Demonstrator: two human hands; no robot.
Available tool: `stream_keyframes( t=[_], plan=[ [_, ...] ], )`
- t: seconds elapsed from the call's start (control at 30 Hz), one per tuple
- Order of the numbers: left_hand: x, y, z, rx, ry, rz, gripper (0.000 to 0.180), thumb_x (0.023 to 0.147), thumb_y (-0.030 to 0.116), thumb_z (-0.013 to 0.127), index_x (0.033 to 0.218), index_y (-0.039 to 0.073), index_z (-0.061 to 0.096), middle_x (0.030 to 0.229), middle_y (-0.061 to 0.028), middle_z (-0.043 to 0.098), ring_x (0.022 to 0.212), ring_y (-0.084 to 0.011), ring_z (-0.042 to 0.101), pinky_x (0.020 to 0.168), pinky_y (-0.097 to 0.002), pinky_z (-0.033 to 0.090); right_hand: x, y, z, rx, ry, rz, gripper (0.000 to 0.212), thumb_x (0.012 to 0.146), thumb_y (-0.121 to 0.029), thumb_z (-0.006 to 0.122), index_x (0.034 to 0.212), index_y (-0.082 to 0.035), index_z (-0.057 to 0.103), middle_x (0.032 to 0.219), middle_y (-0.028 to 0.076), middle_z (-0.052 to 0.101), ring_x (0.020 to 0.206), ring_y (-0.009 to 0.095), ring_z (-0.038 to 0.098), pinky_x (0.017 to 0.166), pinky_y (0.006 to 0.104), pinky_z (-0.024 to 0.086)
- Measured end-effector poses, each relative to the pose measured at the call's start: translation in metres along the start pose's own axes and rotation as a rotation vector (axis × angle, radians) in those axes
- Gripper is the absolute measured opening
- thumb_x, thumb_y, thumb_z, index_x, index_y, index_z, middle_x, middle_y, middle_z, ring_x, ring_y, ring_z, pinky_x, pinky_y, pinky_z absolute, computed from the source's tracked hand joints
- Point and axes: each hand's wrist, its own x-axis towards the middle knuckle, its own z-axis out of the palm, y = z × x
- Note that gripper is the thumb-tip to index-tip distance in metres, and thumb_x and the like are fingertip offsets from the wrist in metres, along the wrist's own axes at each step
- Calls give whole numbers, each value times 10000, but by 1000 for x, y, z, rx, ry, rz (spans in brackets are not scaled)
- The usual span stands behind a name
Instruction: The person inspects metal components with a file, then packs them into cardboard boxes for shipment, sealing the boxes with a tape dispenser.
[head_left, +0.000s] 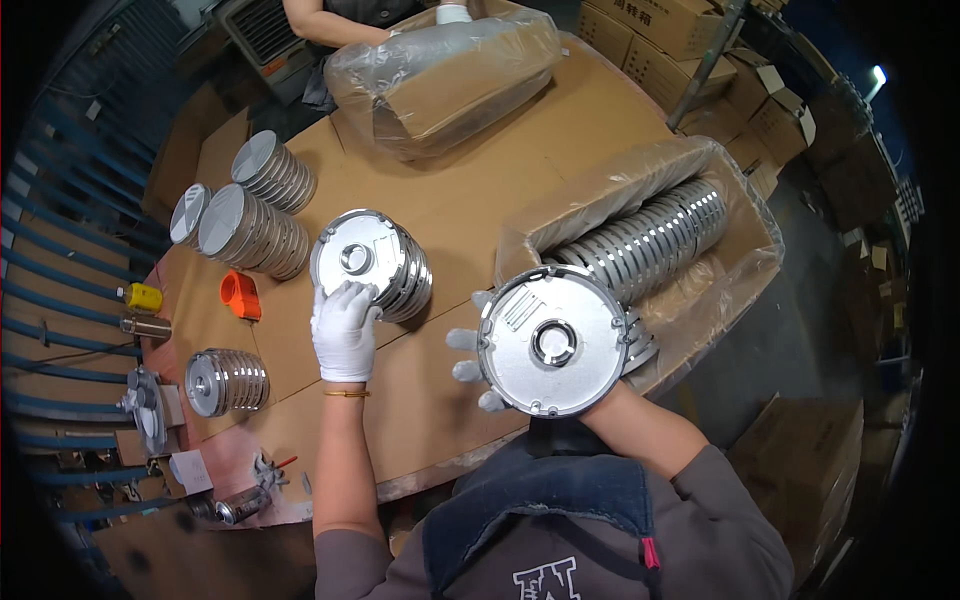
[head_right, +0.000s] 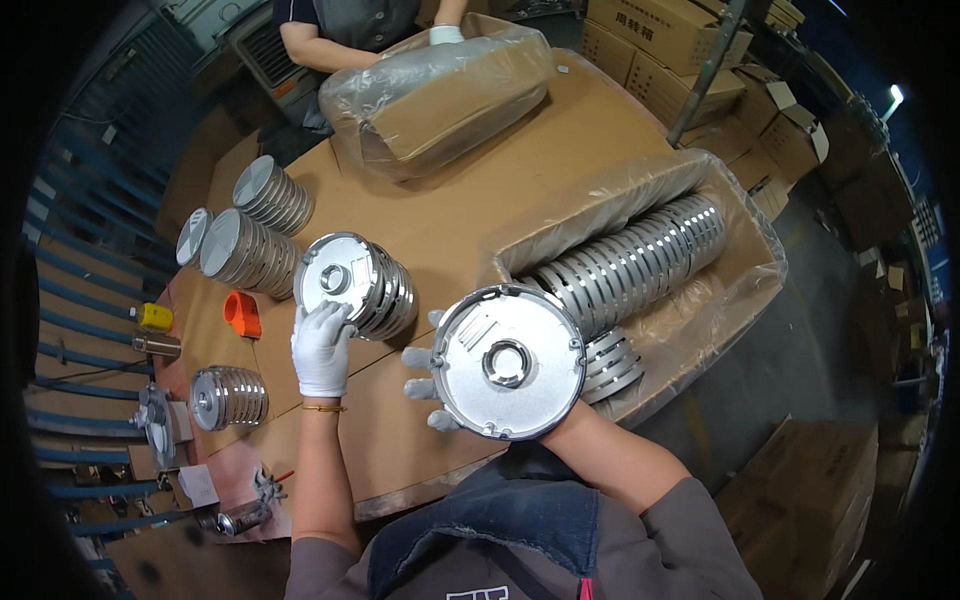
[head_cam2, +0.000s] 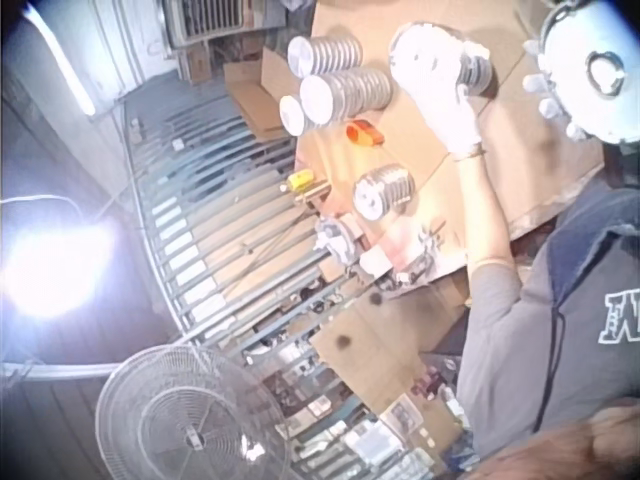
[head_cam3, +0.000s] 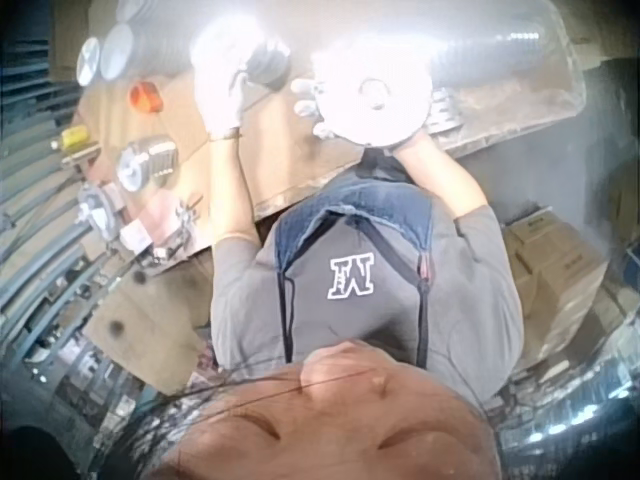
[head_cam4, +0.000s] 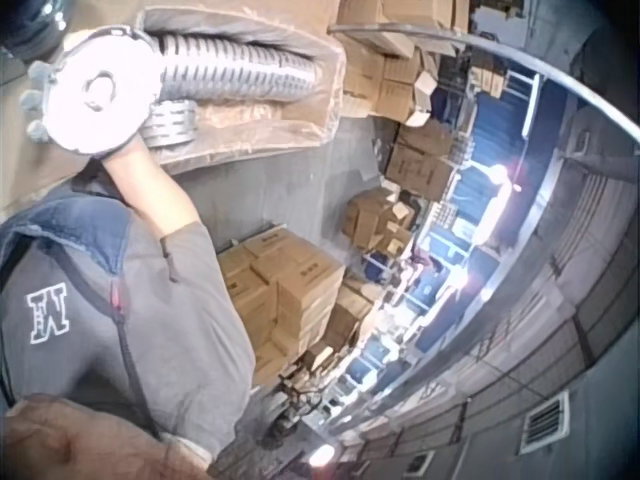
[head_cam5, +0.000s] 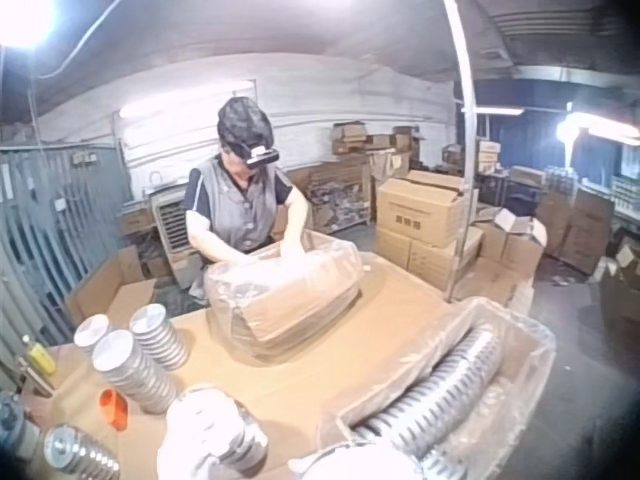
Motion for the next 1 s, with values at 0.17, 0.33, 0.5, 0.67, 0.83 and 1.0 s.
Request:
stream_keyframes(
  t=[0.17, 0.33, 0.5, 0.67, 0.83, 1.0],
  plan=[
    [8, 19, -17, -213, 150, 22, 233, 726, -9, 649, 955, 34, 633, 918, -84, 650, 894, -243, 615, 965, -446, 399, -9, 0, 1, -79, 35, -51, 732, 858, -612, 416, 1389, -110, 355, 1395, 282, 314, 1256, 530, 295, 956, 699, 288],
    [-7, 55, -46, -1543, 421, -691, 195, 913, 139, 547, 1049, 1, 567, 1007, -57, 601, 875, -131, 568, 859, -354, 461, -20, 8, -12, -234, 109, -127, 672, 901, -555, 390, 1396, -105, 327, 1198, 234, 526, 1158, 428, 465, 994, 666, 273],
    [-30, 61, -43, -2137, 354, -1016, 489, 906, 354, 517, 1276, 38, 477, 1295, -88, 522, 1194, -265, 483, 1038, -453, 363, -18, 13, -12, -304, 131, -134, 723, 853, -590, 459, 1398, -134, 323, 1170, 205, 537, 1174, 411, 439, 966, 715, 239],
    [-39, 72, -46, -2367, 293, -1076, 476, 915, 317, 516, 1287, 25, 452, 1279, -94, 525, 1179, -243, 491, 1030, -434, 380, -10, 22, 2, -349, 144, -150, 562, 960, -484, 309, 1412, -153, 262, 1411, 161, 339, 1290, 369, 350, 978, 724, 255],
    [-41, 72, -46, -2400, 256, -1092, 486, 915, 318, 515, 1298, 28, 441, 1286, -87, 523, 1177, -253, 492, 1029, -436, 380, -6, 25, 5, -438, 174, -140, 603, 946, -521, 318, 1422, -160, 234, 1470, 117, 241, 1322, 315, 308, 981, 726, 253],
    [-37, 86, -55, -2210, 268, -985, 418, 927, 297, 510, 1227, 8, 477, 1199, -109, 560, 1128, -242, 520, 985, -420, 412, -4, 17, -17, -412, 34, -99, 588, 953, -493, 327, 1402, -117, 282, 1455, 98, 281, 1312, 298, 325, 976, 723, 269]
  ],
)
